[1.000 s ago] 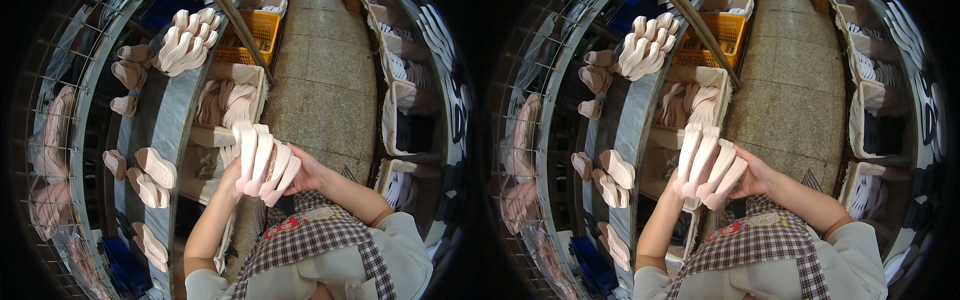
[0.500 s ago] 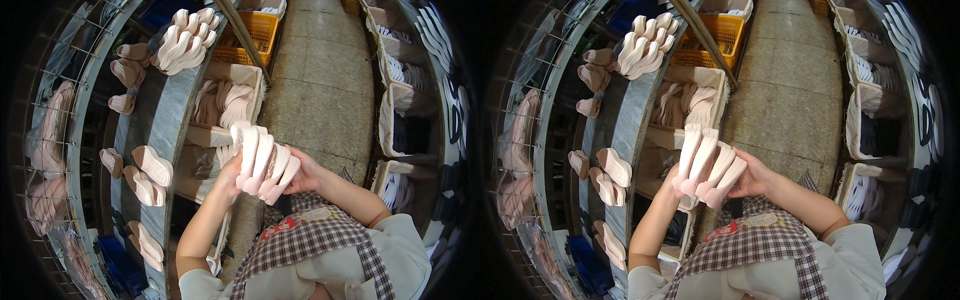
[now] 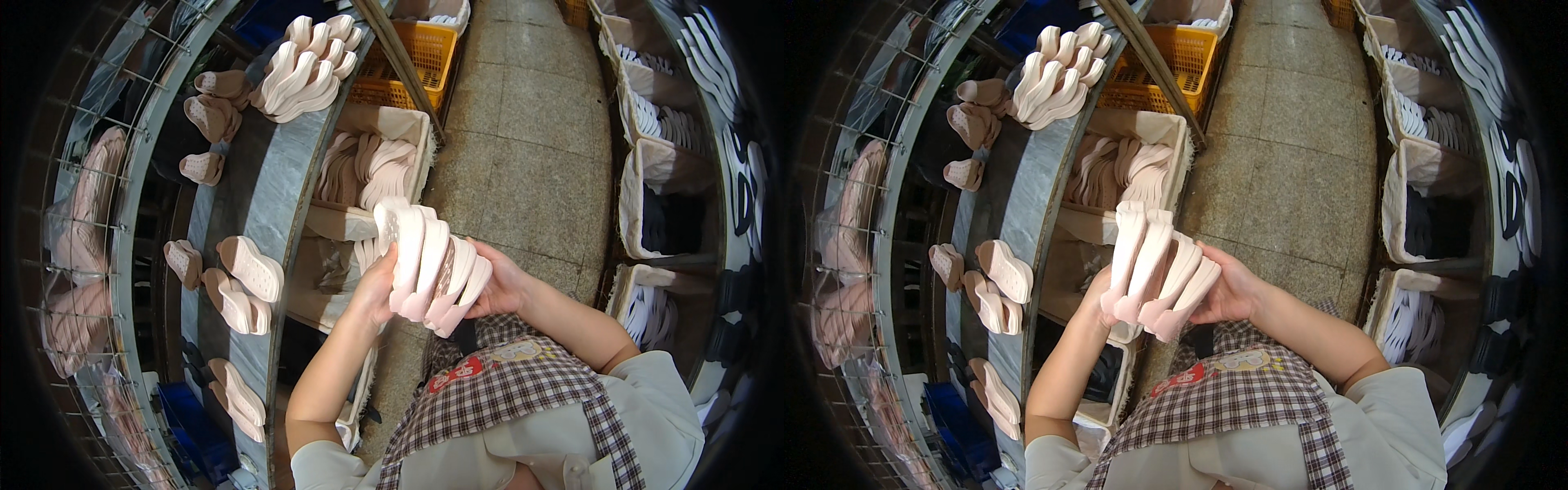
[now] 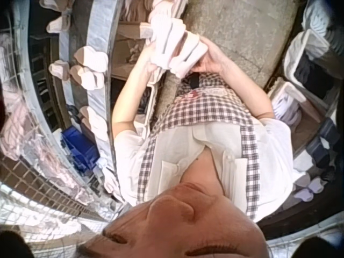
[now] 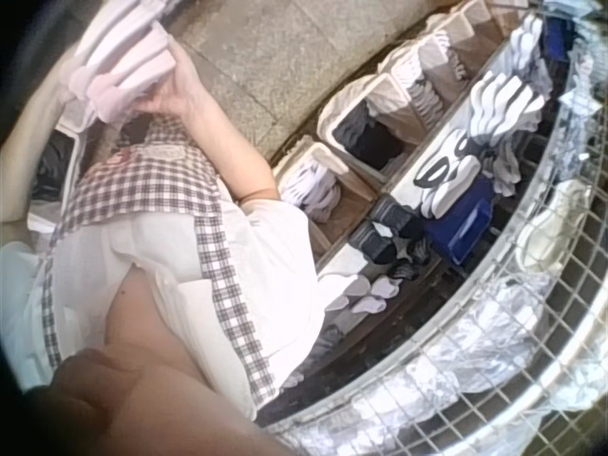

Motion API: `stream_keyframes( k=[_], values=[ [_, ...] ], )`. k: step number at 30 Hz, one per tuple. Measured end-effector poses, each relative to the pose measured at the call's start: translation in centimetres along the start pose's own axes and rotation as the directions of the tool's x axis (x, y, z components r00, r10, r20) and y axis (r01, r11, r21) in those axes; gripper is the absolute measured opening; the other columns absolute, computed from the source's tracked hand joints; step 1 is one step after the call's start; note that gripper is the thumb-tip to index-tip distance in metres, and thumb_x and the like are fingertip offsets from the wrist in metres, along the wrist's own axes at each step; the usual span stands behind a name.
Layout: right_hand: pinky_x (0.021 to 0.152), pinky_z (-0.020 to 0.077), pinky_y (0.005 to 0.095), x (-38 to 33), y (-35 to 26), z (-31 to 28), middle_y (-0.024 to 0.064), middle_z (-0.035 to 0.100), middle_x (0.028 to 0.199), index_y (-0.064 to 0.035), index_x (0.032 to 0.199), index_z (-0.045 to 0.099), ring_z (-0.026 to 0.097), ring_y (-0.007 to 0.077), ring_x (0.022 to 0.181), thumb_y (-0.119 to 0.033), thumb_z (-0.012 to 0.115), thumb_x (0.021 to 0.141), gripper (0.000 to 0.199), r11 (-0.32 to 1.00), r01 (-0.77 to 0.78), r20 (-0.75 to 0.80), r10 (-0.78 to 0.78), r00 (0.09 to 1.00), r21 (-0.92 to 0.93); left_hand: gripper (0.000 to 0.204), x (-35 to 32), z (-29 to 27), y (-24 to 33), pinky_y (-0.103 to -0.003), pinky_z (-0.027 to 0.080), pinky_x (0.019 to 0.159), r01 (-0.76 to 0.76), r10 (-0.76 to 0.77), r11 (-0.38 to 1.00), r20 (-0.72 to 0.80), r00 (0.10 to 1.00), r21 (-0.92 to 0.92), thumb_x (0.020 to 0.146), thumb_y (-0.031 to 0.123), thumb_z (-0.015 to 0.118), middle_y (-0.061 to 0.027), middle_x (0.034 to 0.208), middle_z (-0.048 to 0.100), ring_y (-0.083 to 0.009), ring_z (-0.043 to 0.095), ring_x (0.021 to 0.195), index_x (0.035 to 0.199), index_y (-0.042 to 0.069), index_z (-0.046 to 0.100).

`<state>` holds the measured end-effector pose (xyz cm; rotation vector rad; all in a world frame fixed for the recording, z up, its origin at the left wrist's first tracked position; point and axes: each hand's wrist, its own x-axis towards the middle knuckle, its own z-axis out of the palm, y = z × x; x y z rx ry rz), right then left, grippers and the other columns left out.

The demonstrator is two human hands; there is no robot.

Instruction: The person picks up pink slippers from a shelf, wipes them with a cloth, and uses a brush to clean the soles. They then stack the cleaned slippers and place them into a container.

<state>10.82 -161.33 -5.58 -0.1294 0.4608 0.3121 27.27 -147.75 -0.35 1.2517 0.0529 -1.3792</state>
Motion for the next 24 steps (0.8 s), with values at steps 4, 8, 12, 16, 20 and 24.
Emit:
stream_keyframes(
  k=[4,8,12,16,20,24],
  values=[
    [0.087,0.0490,0.0516,0.0,0.3,-0.6,0.0141,0.051,0.128,-0.0121,0.131,0.047,0.054,0.0315,0.112,-0.059,0.031,0.092,0.063,0.999,0.009,-0.007,-0.009,1.000,0.033,0.045,0.2,0.1,0.0,-0.043,0.050,0.088,0.004,-0.005,0.998,0.008,1.000,0.063,0.101,0.037,0.031,-0.0124,0.124,0.055,-0.0242,0.056,0.110,0.131,0.005,0.042],
    [0.092,0.0422,0.0463,0.6,0.7,-1.3,0.0065,0.049,0.130,-0.0191,0.129,0.050,0.048,0.0258,0.115,-0.061,0.035,0.089,0.060,0.999,-0.001,0.094,-0.003,0.996,0.043,0.048,0.1,0.5,0.6,-0.049,0.050,0.086,0.062,-0.061,0.986,-0.010,0.998,0.156,0.099,0.042,0.031,-0.0106,0.126,0.053,-0.0255,0.055,0.113,0.133,0.009,0.039],
    [0.093,0.0426,0.0476,1.0,0.9,-1.4,0.0069,0.049,0.130,-0.0188,0.130,0.049,0.048,0.0259,0.116,-0.059,0.034,0.090,0.058,0.997,0.004,0.085,-0.011,0.996,0.080,0.046,-0.3,1.2,0.9,-0.043,0.049,0.089,0.092,-0.085,0.990,-0.074,0.994,0.105,0.099,0.037,0.036,-0.0131,0.124,0.054,-0.0250,0.056,0.111,0.131,0.004,0.042],
    [0.090,0.0465,0.0510,0.2,0.5,-0.2,0.0098,0.048,0.132,-0.0158,0.132,0.046,0.049,0.0279,0.118,-0.056,0.031,0.092,0.059,0.996,0.086,0.058,-0.084,0.995,-0.030,0.041,-0.4,1.2,0.7,-0.039,0.049,0.091,-0.039,0.039,0.999,0.004,0.999,0.001,0.099,0.029,0.042,-0.0130,0.122,0.055,-0.0241,0.056,0.110,0.129,0.002,0.042],
    [0.095,0.0440,0.0494,-1.3,-0.4,2.4,0.0168,0.047,0.133,-0.0070,0.140,0.030,0.049,0.0307,0.120,-0.051,0.039,0.092,0.065,0.904,0.277,0.022,-0.286,0.958,-0.326,0.041,-0.7,0.2,0.7,-0.040,0.048,0.095,-0.155,0.169,0.980,0.111,0.979,-0.126,0.098,0.019,0.042,-0.0163,0.128,0.050,-0.0276,0.053,0.115,0.135,0.003,0.034],
    [0.102,0.0373,0.0467,-2.4,-1.2,5.0,0.0264,0.026,0.141,-0.0005,0.143,0.002,0.036,0.0339,0.129,-0.044,0.058,0.085,0.092,0.678,0.486,0.094,-0.529,0.844,-0.551,0.046,-1.2,-0.7,0.6,-0.035,0.055,0.086,-0.225,0.295,0.934,0.244,0.924,-0.277,0.095,0.016,0.047,-0.0203,0.128,0.050,-0.0289,0.060,0.106,0.137,0.004,0.033]
  ],
)
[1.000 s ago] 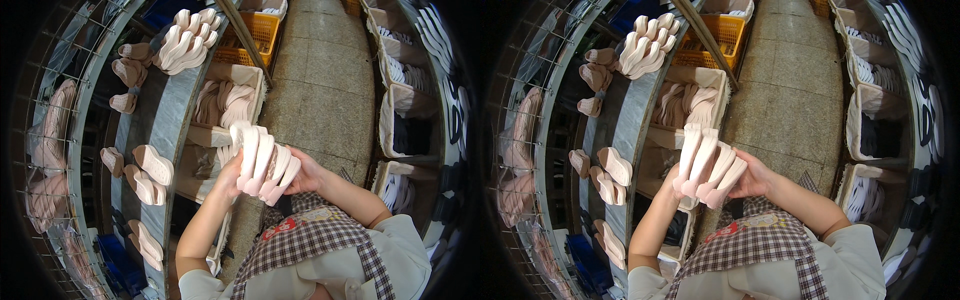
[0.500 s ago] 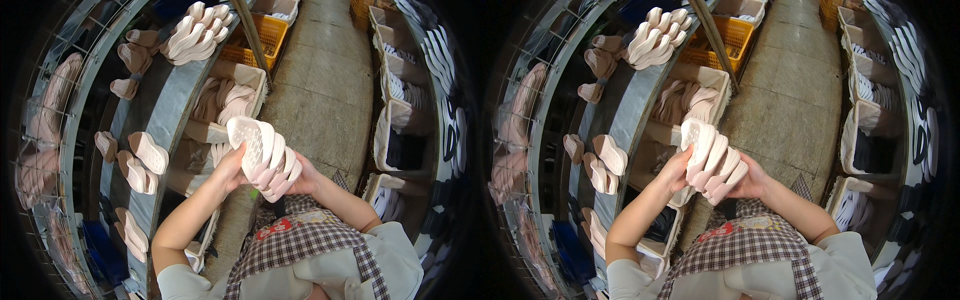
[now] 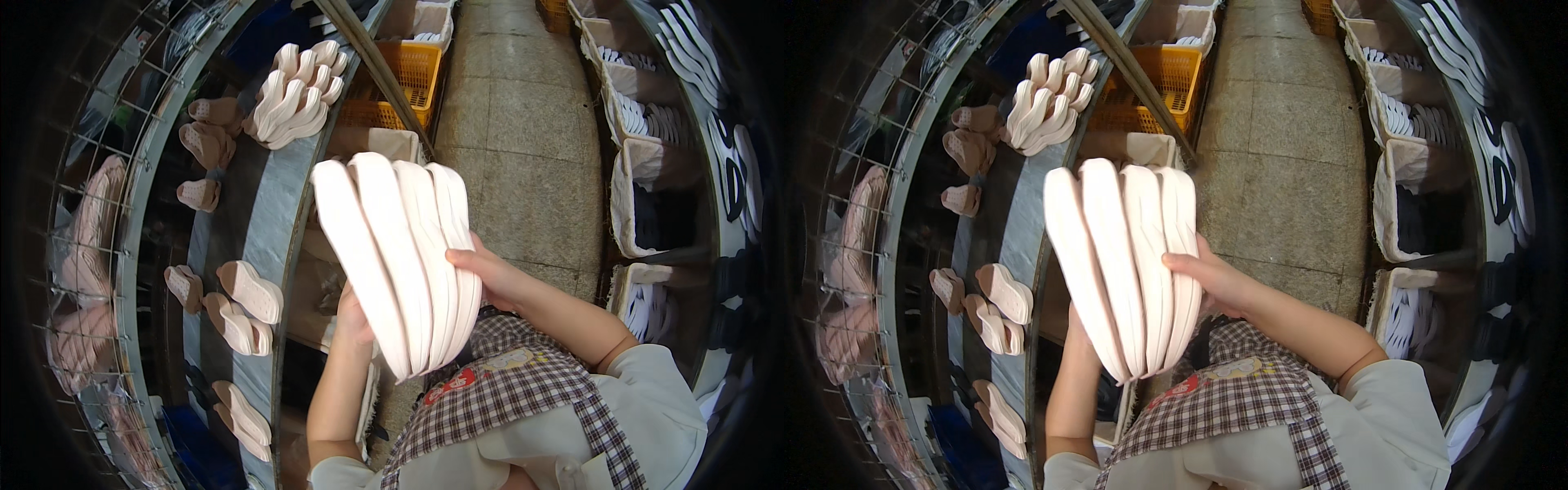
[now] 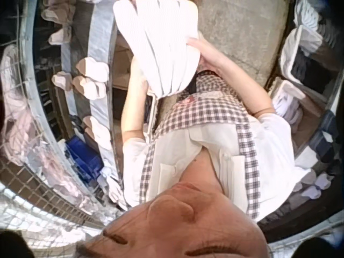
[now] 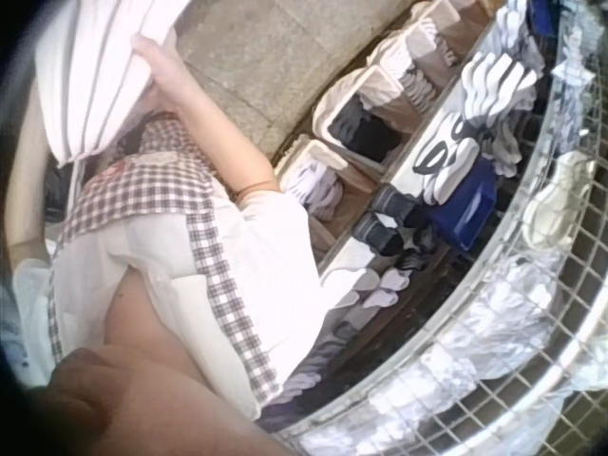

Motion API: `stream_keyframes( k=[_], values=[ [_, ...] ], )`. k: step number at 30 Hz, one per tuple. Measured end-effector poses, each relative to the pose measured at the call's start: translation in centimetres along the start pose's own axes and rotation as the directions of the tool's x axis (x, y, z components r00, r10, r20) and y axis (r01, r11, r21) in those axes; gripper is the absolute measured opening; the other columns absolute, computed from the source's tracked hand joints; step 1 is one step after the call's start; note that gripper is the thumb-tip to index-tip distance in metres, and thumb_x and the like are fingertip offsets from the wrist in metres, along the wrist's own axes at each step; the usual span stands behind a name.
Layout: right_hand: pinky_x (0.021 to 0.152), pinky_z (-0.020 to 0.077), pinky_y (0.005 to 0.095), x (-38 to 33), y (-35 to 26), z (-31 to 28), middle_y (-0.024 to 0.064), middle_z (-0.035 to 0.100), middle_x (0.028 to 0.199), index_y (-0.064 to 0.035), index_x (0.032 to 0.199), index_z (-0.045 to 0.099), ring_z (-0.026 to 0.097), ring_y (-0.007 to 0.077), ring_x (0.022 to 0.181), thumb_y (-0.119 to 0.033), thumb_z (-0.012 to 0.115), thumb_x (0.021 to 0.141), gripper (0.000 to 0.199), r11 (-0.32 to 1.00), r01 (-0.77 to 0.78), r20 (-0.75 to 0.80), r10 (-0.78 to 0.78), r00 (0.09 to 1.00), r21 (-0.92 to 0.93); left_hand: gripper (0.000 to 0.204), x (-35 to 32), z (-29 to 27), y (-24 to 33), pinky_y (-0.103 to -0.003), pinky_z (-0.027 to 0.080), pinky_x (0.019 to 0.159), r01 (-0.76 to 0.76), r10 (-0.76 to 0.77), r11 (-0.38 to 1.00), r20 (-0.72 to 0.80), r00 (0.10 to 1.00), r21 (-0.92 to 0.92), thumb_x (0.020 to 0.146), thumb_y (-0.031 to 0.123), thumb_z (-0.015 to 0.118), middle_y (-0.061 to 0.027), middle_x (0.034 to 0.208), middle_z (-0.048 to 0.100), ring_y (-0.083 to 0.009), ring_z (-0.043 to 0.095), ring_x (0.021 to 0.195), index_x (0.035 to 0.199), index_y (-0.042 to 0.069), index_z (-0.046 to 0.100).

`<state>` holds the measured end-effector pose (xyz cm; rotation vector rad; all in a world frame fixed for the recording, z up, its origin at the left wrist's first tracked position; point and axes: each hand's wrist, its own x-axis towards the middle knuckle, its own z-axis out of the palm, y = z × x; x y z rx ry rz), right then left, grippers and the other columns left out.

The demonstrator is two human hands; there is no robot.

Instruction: The person picks up pink slippers from a shelf, wipes them with a cloth, and uses a brush to clean the soles. They then stack the cleaned slippers and place them into a container.

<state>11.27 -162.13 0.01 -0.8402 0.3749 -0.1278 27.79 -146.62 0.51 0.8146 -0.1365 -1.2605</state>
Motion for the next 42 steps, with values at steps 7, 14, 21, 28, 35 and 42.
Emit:
stream_keyframes(
  k=[7,14,21,28,35,42],
  values=[
    [0.110,0.0240,0.0433,-1.1,-2.3,1.7,0.0253,0.022,0.143,0.0033,0.143,-0.004,0.027,0.0320,0.133,-0.035,0.070,0.080,0.105,0.950,0.219,0.051,-0.213,0.976,-0.222,0.046,0.5,0.0,0.3,-0.033,0.056,0.082,-0.112,0.114,0.993,0.096,0.989,-0.021,0.094,0.019,0.049,-0.0196,0.128,0.050,-0.0272,0.061,0.104,0.136,0.004,0.036],
    [0.109,0.0247,0.0430,-1.9,-2.9,2.2,0.0249,0.023,0.143,0.0028,0.143,-0.003,0.027,0.0323,0.133,-0.036,0.073,0.077,0.108,0.903,0.295,0.085,-0.283,0.955,-0.312,0.047,1.9,0.2,0.4,-0.033,0.056,0.081,-0.163,0.167,0.984,0.056,0.984,-0.070,0.094,0.020,0.049,-0.0196,0.127,0.051,-0.0275,0.061,0.104,0.136,0.003,0.036],
    [0.109,0.0252,0.0427,-2.0,-2.9,2.0,0.0248,0.024,0.142,0.0025,0.143,-0.002,0.028,0.0328,0.133,-0.037,0.074,0.076,0.109,0.873,0.307,0.087,-0.297,0.951,-0.379,0.048,3.3,0.1,0.7,-0.034,0.056,0.080,-0.193,0.197,0.976,0.032,0.980,-0.101,0.094,0.022,0.049,-0.0196,0.127,0.051,-0.0277,0.061,0.103,0.136,0.002,0.036],
    [0.109,0.0235,0.0438,-1.9,-3.1,1.6,0.0253,0.019,0.144,0.0015,0.144,-0.005,0.024,0.0340,0.134,-0.039,0.076,0.073,0.114,0.865,0.289,0.100,-0.272,0.957,-0.411,0.049,3.9,0.0,0.8,-0.034,0.056,0.079,-0.207,0.210,0.971,0.017,0.978,-0.120,0.094,0.024,0.049,-0.0196,0.126,0.052,-0.0279,0.061,0.103,0.135,0.002,0.037],
    [0.110,0.0222,0.0443,-2.0,-3.2,1.4,0.0257,0.017,0.144,0.0007,0.143,-0.009,0.022,0.0344,0.135,-0.039,0.076,0.072,0.118,0.891,0.265,0.125,-0.235,0.964,-0.369,0.050,3.8,-0.1,0.8,-0.034,0.057,0.078,-0.227,0.228,0.966,-0.006,0.974,-0.122,0.094,0.026,0.049,-0.0196,0.126,0.052,-0.0282,0.061,0.102,0.135,0.001,0.037],
    [0.110,0.0209,0.0449,-1.8,-3.3,0.5,0.0280,0.014,0.145,0.0008,0.144,-0.009,0.020,0.0374,0.135,-0.040,0.078,0.069,0.122,0.864,0.232,0.132,-0.193,0.972,-0.446,0.051,3.0,-0.5,0.9,-0.034,0.057,0.077,-0.234,0.232,0.963,-0.030,0.972,-0.134,0.094,0.028,0.049,-0.0196,0.125,0.053,-0.0284,0.061,0.102,0.135,0.000,0.037]
  ],
)
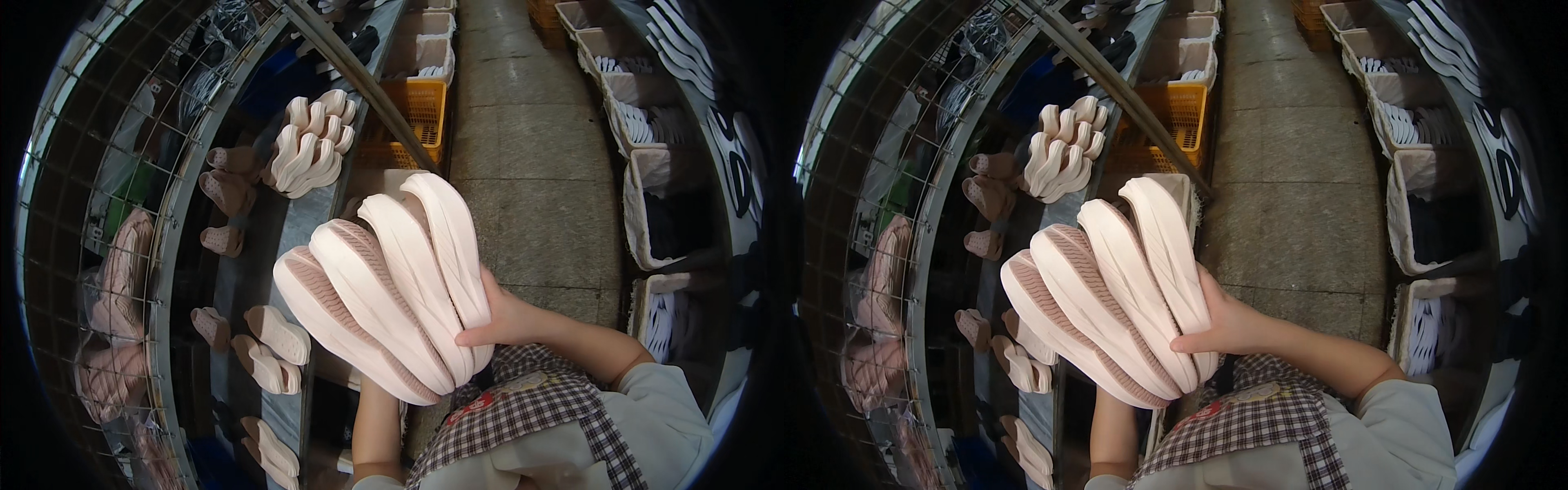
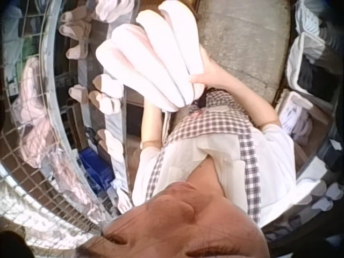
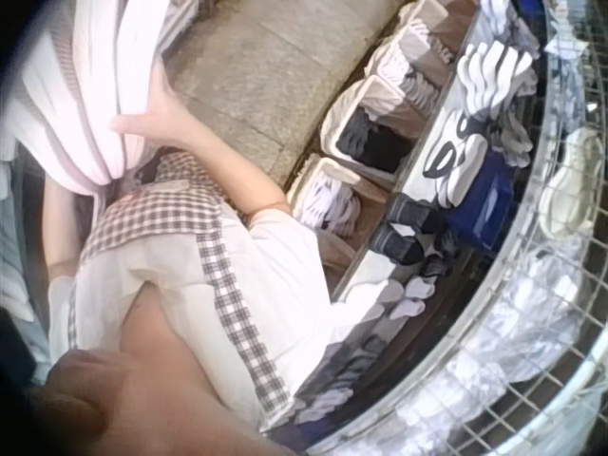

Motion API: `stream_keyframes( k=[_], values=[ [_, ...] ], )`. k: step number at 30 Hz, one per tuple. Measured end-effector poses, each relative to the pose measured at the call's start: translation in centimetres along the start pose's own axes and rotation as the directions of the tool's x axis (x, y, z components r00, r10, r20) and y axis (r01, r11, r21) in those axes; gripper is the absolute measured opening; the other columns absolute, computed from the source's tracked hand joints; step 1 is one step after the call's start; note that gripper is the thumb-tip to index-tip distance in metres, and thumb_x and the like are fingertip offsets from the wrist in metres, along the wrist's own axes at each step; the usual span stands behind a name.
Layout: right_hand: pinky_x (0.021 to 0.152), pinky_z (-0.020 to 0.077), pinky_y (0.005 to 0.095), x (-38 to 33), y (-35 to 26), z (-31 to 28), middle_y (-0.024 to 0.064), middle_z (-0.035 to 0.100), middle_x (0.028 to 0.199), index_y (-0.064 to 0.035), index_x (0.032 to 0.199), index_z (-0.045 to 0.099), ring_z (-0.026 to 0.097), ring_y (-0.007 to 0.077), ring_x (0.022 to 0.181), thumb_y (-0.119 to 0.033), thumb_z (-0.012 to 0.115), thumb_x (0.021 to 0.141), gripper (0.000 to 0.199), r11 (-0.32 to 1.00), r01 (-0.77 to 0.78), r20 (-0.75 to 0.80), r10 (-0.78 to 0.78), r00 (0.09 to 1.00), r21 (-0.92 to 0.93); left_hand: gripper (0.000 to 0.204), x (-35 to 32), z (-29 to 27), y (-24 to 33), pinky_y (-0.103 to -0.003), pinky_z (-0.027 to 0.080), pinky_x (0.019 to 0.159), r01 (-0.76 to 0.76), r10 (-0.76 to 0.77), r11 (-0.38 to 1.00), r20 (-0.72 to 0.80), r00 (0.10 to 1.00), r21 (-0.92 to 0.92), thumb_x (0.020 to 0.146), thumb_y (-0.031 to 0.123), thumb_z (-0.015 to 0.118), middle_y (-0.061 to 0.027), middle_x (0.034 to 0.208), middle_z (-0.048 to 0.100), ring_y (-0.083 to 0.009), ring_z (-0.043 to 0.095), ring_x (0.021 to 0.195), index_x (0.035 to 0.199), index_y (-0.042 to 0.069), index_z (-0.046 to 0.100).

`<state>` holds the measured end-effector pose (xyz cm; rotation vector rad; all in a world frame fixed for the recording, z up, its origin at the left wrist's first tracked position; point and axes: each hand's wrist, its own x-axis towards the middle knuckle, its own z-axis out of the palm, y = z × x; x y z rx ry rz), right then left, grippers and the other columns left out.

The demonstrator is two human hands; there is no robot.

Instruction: The person picks up pink slippers from a shelf, wipes them with a cloth, and uses a brush to clean the soles. They then stack the cleaned slippers and place them into a container.

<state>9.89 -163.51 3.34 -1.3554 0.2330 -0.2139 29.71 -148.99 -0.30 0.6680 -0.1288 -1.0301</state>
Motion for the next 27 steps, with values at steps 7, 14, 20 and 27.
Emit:
stream_keyframes(
  k=[7,14,20,27],
  values=[
    [0.110,0.0223,0.0432,0.2,0.6,-0.7,0.0263,0.017,0.145,-0.0007,0.144,-0.009,0.023,0.0348,0.135,-0.040,0.081,0.064,0.127,0.993,-0.031,-0.013,0.030,0.999,-0.117,0.053,-0.8,-0.3,0.1,-0.034,0.057,0.076,-0.011,0.011,1.000,-0.017,1.000,0.001,0.093,0.030,0.049,-0.0196,0.125,0.053,-0.0286,0.061,0.101,0.135,-0.001,0.038],
    [0.111,0.0211,0.0419,0.3,0.5,-1.2,0.0272,0.016,0.146,-0.0004,0.145,-0.005,0.020,0.0359,0.136,-0.037,0.079,0.066,0.121,0.995,0.015,0.027,-0.013,1.000,-0.102,0.054,-1.3,-0.6,-0.2,-0.034,0.057,0.075,-0.043,0.043,0.999,-0.039,0.998,0.007,0.093,0.032,0.050,-0.0196,0.124,0.054,-0.0289,0.062,0.101,0.134,-0.002,0.038],
    [0.111,0.0218,0.0430,0.8,0.7,-2.5,0.0276,0.014,0.146,-0.0065,0.146,-0.008,0.020,0.0387,0.136,-0.035,0.077,0.066,0.120,0.952,0.047,0.049,-0.034,0.998,-0.301,0.055,-3.8,2.0,-1.3,-0.034,0.057,0.074,-0.025,0.061,0.991,-0.268,0.962,0.135,0.093,0.033,0.050,-0.0196,0.124,0.054,-0.0291,0.062,0.100,0.134,-0.002,0.038],
    [0.108,0.0279,0.0464,4.4,1.2,-6.2,0.0169,0.023,0.146,-0.0146,0.146,0.020,0.028,0.0375,0.133,-0.037,0.075,0.069,0.097,0.569,0.461,0.227,-0.435,0.872,-0.681,0.048,-5.3,2.7,-2.5,-0.043,0.046,0.094,0.322,-0.302,0.839,-0.117,0.946,0.438,0.095,0.031,0.044,-0.0188,0.127,0.051,-0.0305,0.054,0.111,0.131,-0.002,0.042]
  ],
)
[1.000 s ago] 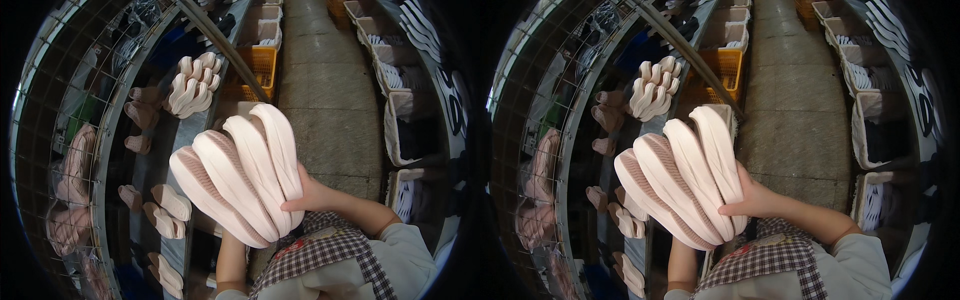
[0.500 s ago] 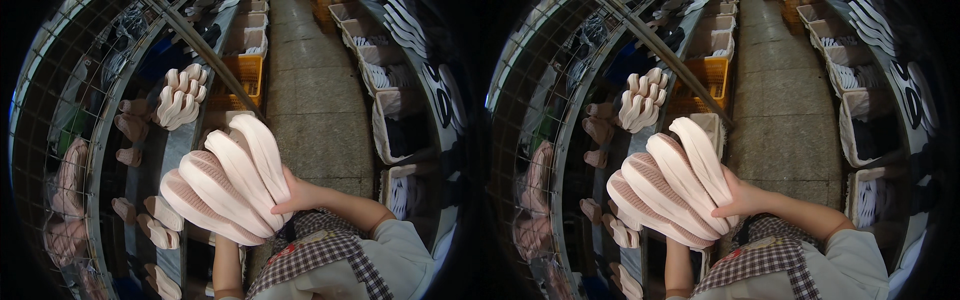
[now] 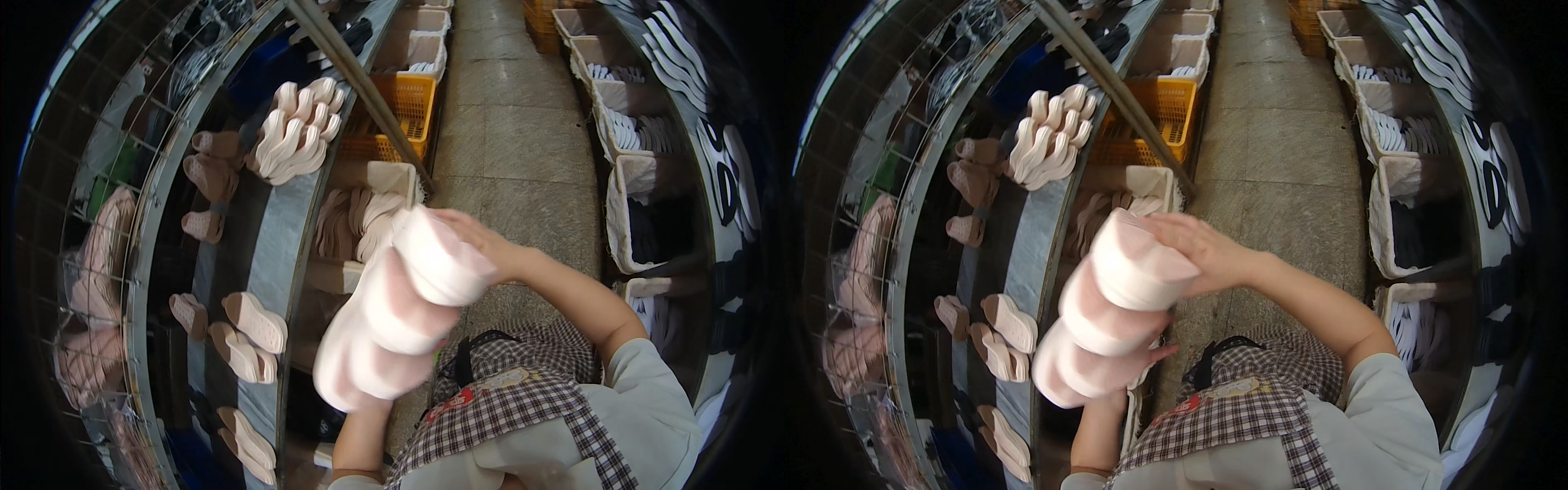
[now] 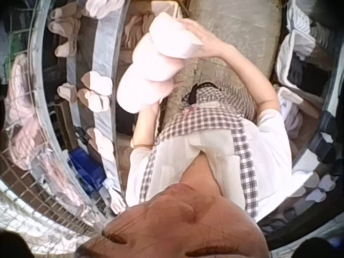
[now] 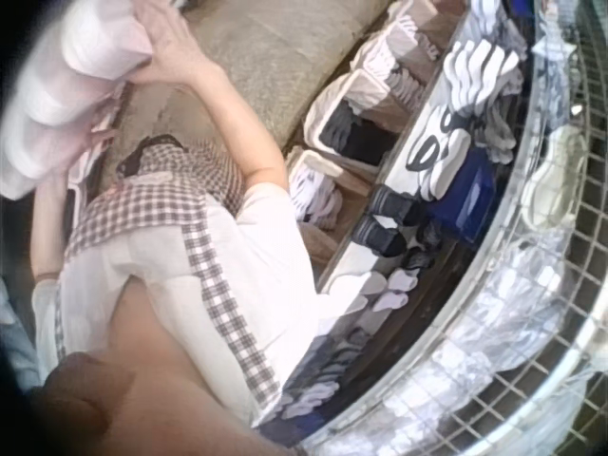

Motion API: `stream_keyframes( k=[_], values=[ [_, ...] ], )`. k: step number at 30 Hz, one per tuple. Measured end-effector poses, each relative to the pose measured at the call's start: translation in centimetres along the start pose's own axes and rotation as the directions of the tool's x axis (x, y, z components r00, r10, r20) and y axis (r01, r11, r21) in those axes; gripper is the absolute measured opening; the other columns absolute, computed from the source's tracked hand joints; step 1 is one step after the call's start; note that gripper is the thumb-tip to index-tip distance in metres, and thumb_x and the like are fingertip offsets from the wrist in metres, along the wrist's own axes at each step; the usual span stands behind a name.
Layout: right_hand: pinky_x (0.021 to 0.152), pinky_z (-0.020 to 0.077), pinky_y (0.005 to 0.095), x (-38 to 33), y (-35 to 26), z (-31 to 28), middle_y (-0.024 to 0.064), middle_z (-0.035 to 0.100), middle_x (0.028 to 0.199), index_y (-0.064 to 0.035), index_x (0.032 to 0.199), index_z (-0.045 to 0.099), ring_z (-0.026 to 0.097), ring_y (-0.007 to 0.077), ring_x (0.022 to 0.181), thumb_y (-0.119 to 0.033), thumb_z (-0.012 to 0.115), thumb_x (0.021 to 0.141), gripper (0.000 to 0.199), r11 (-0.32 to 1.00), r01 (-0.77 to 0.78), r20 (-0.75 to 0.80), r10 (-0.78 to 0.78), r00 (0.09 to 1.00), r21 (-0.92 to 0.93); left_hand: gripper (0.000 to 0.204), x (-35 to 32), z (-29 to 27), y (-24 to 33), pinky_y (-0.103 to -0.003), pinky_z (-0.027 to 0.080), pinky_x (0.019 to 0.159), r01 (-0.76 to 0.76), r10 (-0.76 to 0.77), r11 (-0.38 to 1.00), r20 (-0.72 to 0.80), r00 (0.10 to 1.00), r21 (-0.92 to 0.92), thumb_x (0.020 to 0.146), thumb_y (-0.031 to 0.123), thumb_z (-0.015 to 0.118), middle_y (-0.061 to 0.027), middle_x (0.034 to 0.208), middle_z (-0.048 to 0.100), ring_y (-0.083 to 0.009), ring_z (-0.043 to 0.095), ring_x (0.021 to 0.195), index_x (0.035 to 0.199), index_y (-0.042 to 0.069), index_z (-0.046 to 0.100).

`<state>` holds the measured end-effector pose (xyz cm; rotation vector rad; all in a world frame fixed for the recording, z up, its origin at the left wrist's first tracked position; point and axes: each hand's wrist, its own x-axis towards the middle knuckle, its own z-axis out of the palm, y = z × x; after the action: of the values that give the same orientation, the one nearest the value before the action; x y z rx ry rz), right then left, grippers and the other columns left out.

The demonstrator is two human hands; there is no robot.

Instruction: The person picks up pink slippers from a shelf, wipes them with a cloth, and uses a brush to clean the soles. They then stack the cleaned slippers and place them into a container.

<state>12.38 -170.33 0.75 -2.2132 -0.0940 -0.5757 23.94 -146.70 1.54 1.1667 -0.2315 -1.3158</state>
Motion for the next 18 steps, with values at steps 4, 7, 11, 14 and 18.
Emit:
stream_keyframes(
  k=[4,7,11,14,18],
  values=[
    [0.103,0.0361,0.0422,0.9,1.0,0.1,0.0136,0.039,0.134,-0.0253,0.140,0.032,0.040,0.0331,0.124,-0.027,0.062,0.083,0.065,0.999,-0.024,0.023,0.025,0.999,-0.046,0.047,0.7,-0.6,-0.3,-0.042,0.047,0.094,-0.034,0.045,0.944,0.026,0.999,-0.329,0.095,0.028,0.044,-0.0193,0.126,0.053,-0.0303,0.055,0.110,0.130,-0.003,0.043],
    [0.101,0.0402,0.0375,0.6,0.8,-0.2,0.0136,0.037,0.139,-0.0231,0.143,0.029,0.045,0.0318,0.122,-0.015,0.052,0.091,0.057,0.996,0.083,0.107,-0.085,0.991,0.019,0.045,0.6,-0.9,0.1,-0.042,0.047,0.094,-0.043,0.059,0.884,0.020,0.998,-0.466,0.095,0.027,0.044,-0.0196,0.125,0.054,-0.0301,0.056,0.110,0.128,-0.004,0.044],
    [0.100,0.0405,0.0366,-0.2,0.4,-0.8,0.0132,0.045,0.136,-0.0187,0.141,0.036,0.047,0.0271,0.122,-0.016,0.051,0.094,0.050,0.959,-0.120,0.194,0.070,0.979,0.256,0.044,-0.2,-1.1,0.5,-0.041,0.047,0.093,-0.064,0.062,0.832,-0.023,0.998,-0.551,0.095,0.025,0.043,-0.0201,0.123,0.055,-0.0299,0.057,0.109,0.127,-0.005,0.045],
    [0.101,0.0401,0.0348,-0.7,0.2,-0.8,0.0124,0.050,0.133,-0.0144,0.138,0.042,0.049,0.0233,0.122,-0.016,0.052,0.094,0.045,0.879,-0.193,0.187,0.122,0.975,0.435,0.043,-0.5,-1.1,0.5,-0.041,0.048,0.093,-0.061,0.054,0.806,-0.030,0.998,-0.589,0.095,0.023,0.043,-0.0204,0.122,0.056,-0.0297,0.057,0.108,0.126,-0.006,0.046],
    [0.102,0.0390,0.0335,-1.2,0.0,-0.3,0.0108,0.051,0.132,-0.0107,0.135,0.046,0.048,0.0206,0.122,-0.014,0.051,0.094,0.041,0.789,-0.286,0.193,0.214,0.958,0.544,0.041,-0.3,-1.2,0.6,-0.042,0.048,0.093,-0.066,0.042,0.790,-0.054,0.998,-0.610,0.094,0.020,0.043,-0.0220,0.121,0.056,-0.0309,0.057,0.108,0.124,-0.007,0.048]
  ],
)
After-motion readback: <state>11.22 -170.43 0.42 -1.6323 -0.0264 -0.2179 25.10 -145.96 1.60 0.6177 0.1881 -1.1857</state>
